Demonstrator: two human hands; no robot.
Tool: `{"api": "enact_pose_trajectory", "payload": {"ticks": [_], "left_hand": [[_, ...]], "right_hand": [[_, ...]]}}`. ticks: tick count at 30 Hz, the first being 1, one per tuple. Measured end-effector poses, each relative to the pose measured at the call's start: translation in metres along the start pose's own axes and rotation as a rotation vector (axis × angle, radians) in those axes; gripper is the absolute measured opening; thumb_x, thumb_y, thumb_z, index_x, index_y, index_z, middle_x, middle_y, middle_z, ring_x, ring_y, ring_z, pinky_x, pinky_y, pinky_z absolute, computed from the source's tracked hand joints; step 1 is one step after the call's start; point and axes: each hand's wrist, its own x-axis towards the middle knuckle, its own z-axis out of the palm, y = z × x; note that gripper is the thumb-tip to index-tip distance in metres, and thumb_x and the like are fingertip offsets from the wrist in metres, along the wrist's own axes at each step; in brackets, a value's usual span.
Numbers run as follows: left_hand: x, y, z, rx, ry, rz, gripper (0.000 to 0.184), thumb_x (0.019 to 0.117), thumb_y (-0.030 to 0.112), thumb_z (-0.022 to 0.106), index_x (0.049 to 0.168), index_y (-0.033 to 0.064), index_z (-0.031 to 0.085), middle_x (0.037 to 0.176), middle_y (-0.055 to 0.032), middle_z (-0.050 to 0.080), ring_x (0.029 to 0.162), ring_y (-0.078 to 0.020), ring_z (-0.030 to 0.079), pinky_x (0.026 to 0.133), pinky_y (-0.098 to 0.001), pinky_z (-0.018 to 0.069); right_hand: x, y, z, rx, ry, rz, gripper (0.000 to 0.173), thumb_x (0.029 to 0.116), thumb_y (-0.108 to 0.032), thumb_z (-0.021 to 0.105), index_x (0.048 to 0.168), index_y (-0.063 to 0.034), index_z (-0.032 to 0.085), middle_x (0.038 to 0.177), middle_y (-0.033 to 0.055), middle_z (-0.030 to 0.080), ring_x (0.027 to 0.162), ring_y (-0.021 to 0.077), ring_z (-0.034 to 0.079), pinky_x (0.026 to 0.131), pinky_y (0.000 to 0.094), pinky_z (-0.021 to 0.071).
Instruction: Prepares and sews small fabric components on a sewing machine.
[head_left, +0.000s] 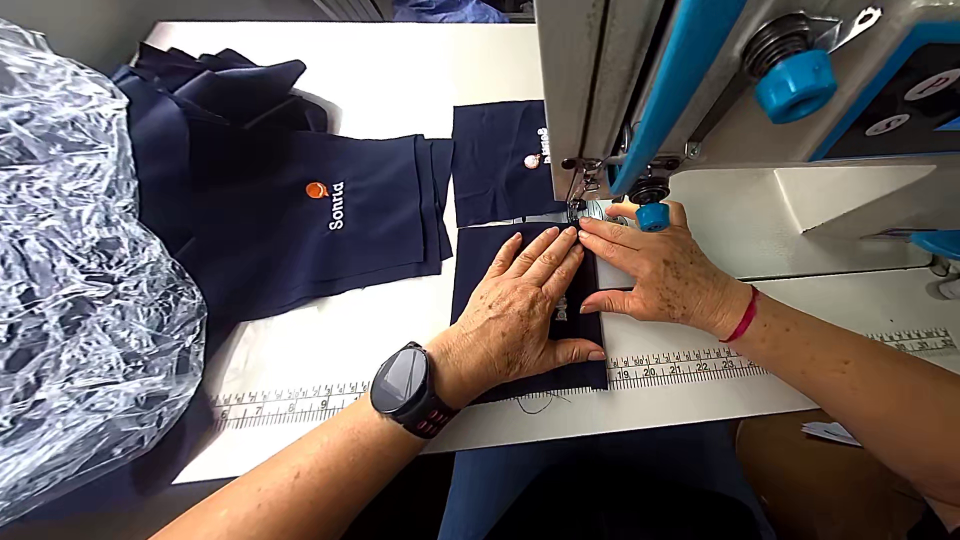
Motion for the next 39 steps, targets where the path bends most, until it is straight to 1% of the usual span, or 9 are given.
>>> {"api": "enact_pose_trajectory", "payload": {"ticks": [9,13,17,21,27,31,33,35,39], "left_hand": [[0.006,-0.008,-0.001,0.012,-0.014,0.001,0.106,0.0844,0.087,0.035,0.147,0.0035,0.054,0.155,-0.0235,0.046,0.147,-0.0362,0.041,0.118,-0.0609,0.0304],[0.004,-0.005,0.0,0.008,-0.012,-0.024,0.104,0.0849,0.086,0.035,0.147,0.0056,0.054,0.157,-0.0206,0.044,0.149,-0.036,0.038,0.118,-0.0628,0.0285],[0.005,-0.002,0.0,0.013,-0.016,-0.053,0.106,0.0831,0.088,0.036,0.147,0.0051,0.054,0.158,-0.0213,0.043,0.149,-0.0373,0.038,0.118,-0.065,0.0256],[0.008,-0.005,0.002,0.005,-0.014,-0.047,0.109,0.082,0.089,0.037,0.148,0.0038,0.053,0.157,-0.0217,0.044,0.147,-0.0376,0.04,0.117,-0.0648,0.0282],[0.009,-0.003,0.0,0.02,-0.029,-0.061,0.104,0.0847,0.086,0.037,0.148,0.0045,0.053,0.158,-0.0206,0.043,0.148,-0.0362,0.039,0.118,-0.0641,0.0273],[0.01,-0.003,0.0,0.031,-0.023,-0.055,0.105,0.0834,0.087,0.038,0.146,0.0041,0.055,0.156,-0.0223,0.046,0.146,-0.038,0.042,0.116,-0.0654,0.0297],[0.01,-0.002,-0.001,0.033,-0.035,-0.059,0.105,0.0837,0.086,0.038,0.147,0.0035,0.054,0.156,-0.0237,0.045,0.146,-0.039,0.041,0.116,-0.0658,0.0285],[0.007,0.003,-0.003,0.032,-0.038,-0.052,0.1,0.0881,0.082,0.038,0.146,0.0029,0.054,0.156,-0.0246,0.043,0.148,-0.0392,0.04,0.117,-0.0663,0.0267],[-0.016,0.021,-0.003,-0.003,0.002,0.027,0.09,0.0926,0.074,0.04,0.137,-0.0011,0.061,0.152,-0.0192,0.052,0.144,-0.0332,0.047,0.116,-0.0603,0.0338]], "right_hand": [[0.006,0.002,0.0,-0.008,-0.039,0.05,0.069,0.0916,-0.069,0.049,0.123,-0.0134,0.076,0.132,0.0044,0.071,0.126,0.0301,0.061,0.094,0.0558,0.0397],[-0.012,-0.007,-0.023,0.003,-0.067,0.072,0.075,0.092,-0.072,0.047,0.124,-0.0105,0.074,0.135,0.0063,0.069,0.137,0.0303,0.053,0.105,0.0567,0.0358],[-0.079,0.011,-0.065,-0.199,0.104,0.189,0.057,0.1027,-0.054,0.05,0.132,-0.0084,0.067,0.146,0.013,0.06,0.146,0.0356,0.041,0.114,0.0552,0.028],[-0.17,0.053,-0.096,-0.477,0.21,0.485,0.058,0.1034,-0.041,0.055,0.147,-0.0019,0.052,0.153,0.0265,0.047,0.146,0.0507,0.035,0.117,0.0656,0.0239],[-0.18,0.055,-0.096,-0.406,0.2,0.613,0.039,0.0987,-0.003,0.04,0.121,0.0086,0.07,0.127,0.0278,0.068,0.124,0.0457,0.063,0.11,0.0546,0.0448],[-0.167,0.04,-0.095,-0.422,0.279,0.536,0.049,0.1029,-0.019,0.048,0.146,0.0055,0.051,0.152,0.0286,0.048,0.147,0.0471,0.037,0.123,0.0577,0.0254],[-0.138,0.005,-0.085,-0.287,0.234,0.375,0.056,0.1052,-0.03,0.048,0.154,-0.0027,0.042,0.161,0.0178,0.04,0.156,0.0368,0.022,0.127,0.0532,0.0156],[-0.102,-0.03,-0.065,-0.06,0.146,0.181,0.054,0.1052,-0.044,0.048,0.146,-0.0093,0.055,0.156,0.0065,0.05,0.156,0.0277,0.026,0.127,0.0558,0.0114],[-0.057,-0.049,-0.032,0.151,-0.082,-0.057,0.072,0.0977,-0.066,0.044,0.133,-0.0085,0.069,0.145,0.0059,0.062,0.148,0.0315,0.041,0.122,0.0648,0.0173]]}}
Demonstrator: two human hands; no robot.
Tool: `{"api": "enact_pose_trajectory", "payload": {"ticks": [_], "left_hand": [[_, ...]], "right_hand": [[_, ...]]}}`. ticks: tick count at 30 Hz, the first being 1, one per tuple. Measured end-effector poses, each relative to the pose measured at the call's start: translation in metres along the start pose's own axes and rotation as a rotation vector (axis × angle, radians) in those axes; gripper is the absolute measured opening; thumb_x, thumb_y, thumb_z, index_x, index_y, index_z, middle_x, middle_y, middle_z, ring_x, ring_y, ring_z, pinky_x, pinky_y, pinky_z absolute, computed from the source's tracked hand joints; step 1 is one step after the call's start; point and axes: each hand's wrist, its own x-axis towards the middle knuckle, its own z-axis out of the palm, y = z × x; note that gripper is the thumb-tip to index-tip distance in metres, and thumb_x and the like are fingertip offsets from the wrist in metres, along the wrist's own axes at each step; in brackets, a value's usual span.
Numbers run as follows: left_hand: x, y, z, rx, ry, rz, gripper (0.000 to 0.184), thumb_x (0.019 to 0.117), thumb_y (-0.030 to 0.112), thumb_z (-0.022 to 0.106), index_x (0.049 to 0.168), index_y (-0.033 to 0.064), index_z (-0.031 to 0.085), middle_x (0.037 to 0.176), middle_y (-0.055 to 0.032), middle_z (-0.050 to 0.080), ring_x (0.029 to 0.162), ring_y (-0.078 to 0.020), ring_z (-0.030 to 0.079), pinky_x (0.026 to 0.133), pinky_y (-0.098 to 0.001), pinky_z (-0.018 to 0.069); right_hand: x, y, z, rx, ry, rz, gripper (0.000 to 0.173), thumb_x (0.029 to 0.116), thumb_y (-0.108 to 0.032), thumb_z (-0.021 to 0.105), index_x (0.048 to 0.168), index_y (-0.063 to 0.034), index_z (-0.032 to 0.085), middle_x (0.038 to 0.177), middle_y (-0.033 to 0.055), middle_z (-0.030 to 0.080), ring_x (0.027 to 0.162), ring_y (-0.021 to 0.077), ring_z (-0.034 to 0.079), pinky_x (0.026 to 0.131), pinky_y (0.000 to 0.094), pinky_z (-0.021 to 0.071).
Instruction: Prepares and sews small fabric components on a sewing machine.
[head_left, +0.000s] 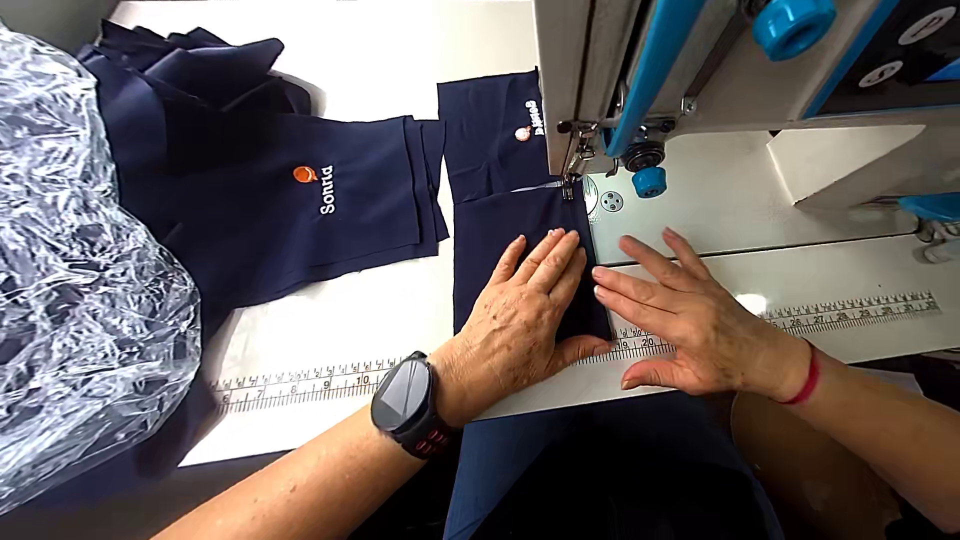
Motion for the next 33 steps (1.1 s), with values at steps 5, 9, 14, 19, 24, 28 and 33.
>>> {"api": "enact_pose_trajectory", "payload": {"ticks": [5,9,14,19,24,28,33], "left_hand": [[-0.034,0.007,-0.003,-0.094,-0.005,0.116,0.085,0.0949,0.073,0.04,0.139,0.0035,0.062,0.15,-0.0131,0.056,0.144,-0.0261,0.048,0.119,-0.053,0.0338],[-0.042,0.005,-0.006,-0.128,-0.024,0.189,0.077,0.0966,0.07,0.041,0.138,0.0086,0.064,0.15,-0.0098,0.056,0.145,-0.0237,0.046,0.121,-0.0539,0.0293],[-0.04,0.006,-0.006,-0.139,0.007,0.207,0.074,0.0966,0.068,0.043,0.133,0.0069,0.066,0.146,-0.0115,0.06,0.144,-0.0248,0.048,0.12,-0.0527,0.0309],[-0.04,0.006,-0.007,-0.143,-0.015,0.216,0.08,0.0928,0.075,0.042,0.134,0.0113,0.066,0.147,-0.0125,0.058,0.143,-0.0268,0.048,0.119,-0.0542,0.033],[-0.046,0.017,-0.007,-0.089,0.002,0.202,0.072,0.0975,0.068,0.041,0.131,0.0098,0.068,0.143,-0.0089,0.062,0.142,-0.0245,0.05,0.118,-0.0549,0.0337],[-0.051,0.022,-0.007,-0.04,0.0,0.174,0.075,0.099,0.069,0.036,0.137,0.0111,0.065,0.146,-0.0061,0.06,0.142,-0.0218,0.05,0.118,-0.054,0.0339],[-0.05,0.017,-0.008,-0.078,-0.018,0.16,0.076,0.0974,0.073,0.035,0.138,0.0157,0.064,0.148,-0.002,0.059,0.143,-0.0202,0.049,0.119,-0.0518,0.0333]], "right_hand": [[-0.007,0.006,0.007,0.017,-0.103,-0.037,0.086,0.0951,-0.074,0.038,0.142,-0.0057,0.061,0.154,0.0081,0.053,0.152,0.0311,0.034,0.121,0.0678,0.0143],[-0.023,-0.009,0.003,-0.009,-0.172,0.011,0.097,0.094,-0.08,0.025,0.153,-0.0068,0.049,0.163,0.0088,0.042,0.156,0.0282,0.026,0.121,0.0697,0.0077],[-0.032,-0.01,0.0,0.003,-0.208,-0.018,0.099,0.0907,-0.084,0.024,0.153,-0.0112,0.049,0.165,0.0044,0.039,0.158,0.0307,0.02,0.119,0.0731,0.0032],[-0.03,-0.01,-0.001,-0.019,-0.212,-0.003,0.093,0.0893,-0.086,0.026,0.152,-0.0217,0.052,0.163,-0.0009,0.042,0.156,0.0353,0.022,0.118,0.072,0.0108],[-0.025,-0.011,-0.002,-0.003,-0.153,-0.025,0.089,0.0892,-0.084,0.033,0.142,-0.02,0.064,0.153,-0.0005,0.055,0.15,0.0321,0.036,0.118,0.0638,0.0179],[-0.024,-0.009,-0.002,0.029,-0.147,-0.069,0.086,0.0908,-0.083,0.034,0.138,-0.0193,0.067,0.15,-0.0026,0.058,0.149,0.028,0.038,0.119,0.0604,0.0187],[-0.023,-0.004,-0.002,0.067,-0.131,-0.075,0.08,0.0939,-0.079,0.036,0.137,-0.0191,0.068,0.146,-0.0035,0.061,0.146,0.0258,0.041,0.117,0.0553,0.0229]]}}
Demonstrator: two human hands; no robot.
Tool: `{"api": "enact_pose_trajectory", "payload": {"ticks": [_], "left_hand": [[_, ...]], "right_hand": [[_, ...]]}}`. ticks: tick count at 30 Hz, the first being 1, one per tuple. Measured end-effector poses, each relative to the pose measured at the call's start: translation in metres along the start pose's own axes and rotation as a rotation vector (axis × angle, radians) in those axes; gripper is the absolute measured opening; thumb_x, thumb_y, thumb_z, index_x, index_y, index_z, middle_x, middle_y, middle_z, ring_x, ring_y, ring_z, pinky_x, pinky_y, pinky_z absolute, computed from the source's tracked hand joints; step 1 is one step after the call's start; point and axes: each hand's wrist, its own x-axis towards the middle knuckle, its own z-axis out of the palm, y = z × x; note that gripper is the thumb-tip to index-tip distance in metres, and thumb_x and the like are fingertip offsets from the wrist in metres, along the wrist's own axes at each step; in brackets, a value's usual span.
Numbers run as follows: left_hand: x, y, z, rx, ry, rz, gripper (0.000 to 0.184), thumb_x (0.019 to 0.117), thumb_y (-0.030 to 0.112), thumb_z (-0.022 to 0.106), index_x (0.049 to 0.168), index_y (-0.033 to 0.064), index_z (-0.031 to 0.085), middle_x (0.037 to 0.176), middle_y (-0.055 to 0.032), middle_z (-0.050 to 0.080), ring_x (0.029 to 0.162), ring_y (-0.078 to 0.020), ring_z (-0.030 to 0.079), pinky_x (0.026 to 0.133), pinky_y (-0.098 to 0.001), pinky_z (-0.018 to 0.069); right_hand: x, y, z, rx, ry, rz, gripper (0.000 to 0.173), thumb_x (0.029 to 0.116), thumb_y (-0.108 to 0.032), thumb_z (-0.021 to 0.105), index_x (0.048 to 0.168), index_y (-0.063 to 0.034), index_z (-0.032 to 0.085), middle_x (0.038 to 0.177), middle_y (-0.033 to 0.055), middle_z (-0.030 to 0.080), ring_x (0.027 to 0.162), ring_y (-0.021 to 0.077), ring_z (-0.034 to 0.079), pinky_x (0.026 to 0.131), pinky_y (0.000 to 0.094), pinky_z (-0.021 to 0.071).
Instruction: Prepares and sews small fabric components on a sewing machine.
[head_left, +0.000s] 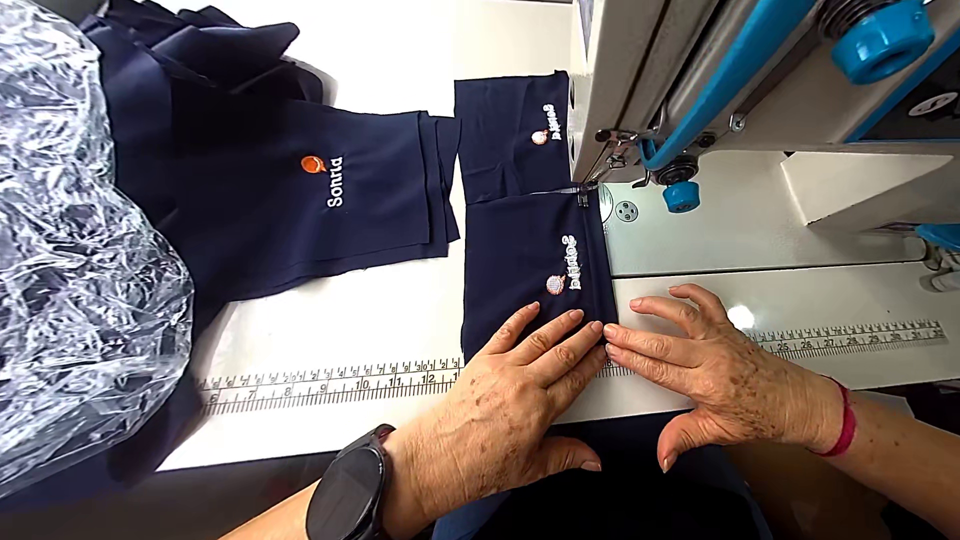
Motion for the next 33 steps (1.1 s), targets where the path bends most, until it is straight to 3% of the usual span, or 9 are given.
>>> {"api": "enact_pose_trajectory", "payload": {"ticks": [5,11,18,24,30,33], "left_hand": [[0.011,-0.015,-0.002,-0.008,0.002,-0.03,0.078,0.0937,0.076,0.038,0.136,0.0173,0.067,0.148,-0.0045,0.059,0.143,-0.0246,0.048,0.117,-0.0551,0.0352],[0.035,-0.045,-0.007,-0.019,0.006,-0.027,0.076,0.0907,0.075,0.043,0.131,0.0178,0.071,0.142,-0.0203,0.059,0.139,-0.0378,0.05,0.113,-0.0599,0.0385],[0.056,-0.081,-0.015,-0.052,-0.044,-0.006,0.077,0.0917,0.075,0.043,0.135,0.0166,0.068,0.145,-0.0227,0.056,0.142,-0.0377,0.048,0.115,-0.0593,0.0366],[0.072,-0.112,-0.016,-0.085,-0.044,0.037,0.077,0.0909,0.074,0.046,0.136,0.0152,0.068,0.145,-0.0253,0.054,0.14,-0.0403,0.049,0.115,-0.0619,0.0348],[0.078,-0.126,-0.015,-0.073,-0.036,0.068,0.073,0.0932,0.071,0.046,0.137,0.0163,0.067,0.146,-0.0258,0.053,0.141,-0.0419,0.047,0.114,-0.0656,0.0329],[0.077,-0.121,-0.013,-0.06,-0.022,0.049,0.073,0.0949,0.069,0.045,0.137,0.0143,0.066,0.146,-0.0254,0.053,0.141,-0.0424,0.047,0.114,-0.0668,0.0322]], "right_hand": [[0.013,0.015,0.0,-0.003,0.035,0.01,0.074,0.0939,-0.075,0.041,0.13,-0.0192,0.073,0.14,-0.0021,0.066,0.142,0.0271,0.046,0.114,0.0538,0.0263],[0.031,0.043,-0.003,-0.047,0.061,-0.004,0.072,0.0956,-0.071,0.044,0.13,-0.0146,0.072,0.14,0.0007,0.066,0.138,0.0273,0.05,0.111,0.053,0.0281],[0.054,0.07,-0.005,-0.101,0.074,0.003,0.072,0.096,-0.07,0.043,0.132,-0.0137,0.071,0.141,0.0016,0.065,0.135,0.0301,0.052,0.105,0.0539,0.0319],[0.069,0.091,0.0,-0.122,0.094,0.028,0.073,0.0974,-0.069,0.041,0.134,-0.0131,0.069,0.142,0.0052,0.064,0.134,0.0336,0.053,0.106,0.0554,0.032],[0.047,0.068,-0.01,-0.173,0.094,0.117,0.086,0.0971,-0.075,0.029,0.137,-0.0075,0.065,0.146,0.0085,0.06,0.146,0.0353,0.041,0.113,0.0604,0.0275],[-0.005,0.056,-0.028,-0.277,0.227,0.232,0.077,0.1036,-0.067,0.028,0.136,-0.0074,0.064,0.151,0.0094,0.056,0.151,0.0322,0.033,0.12,0.054,0.0208]]}}
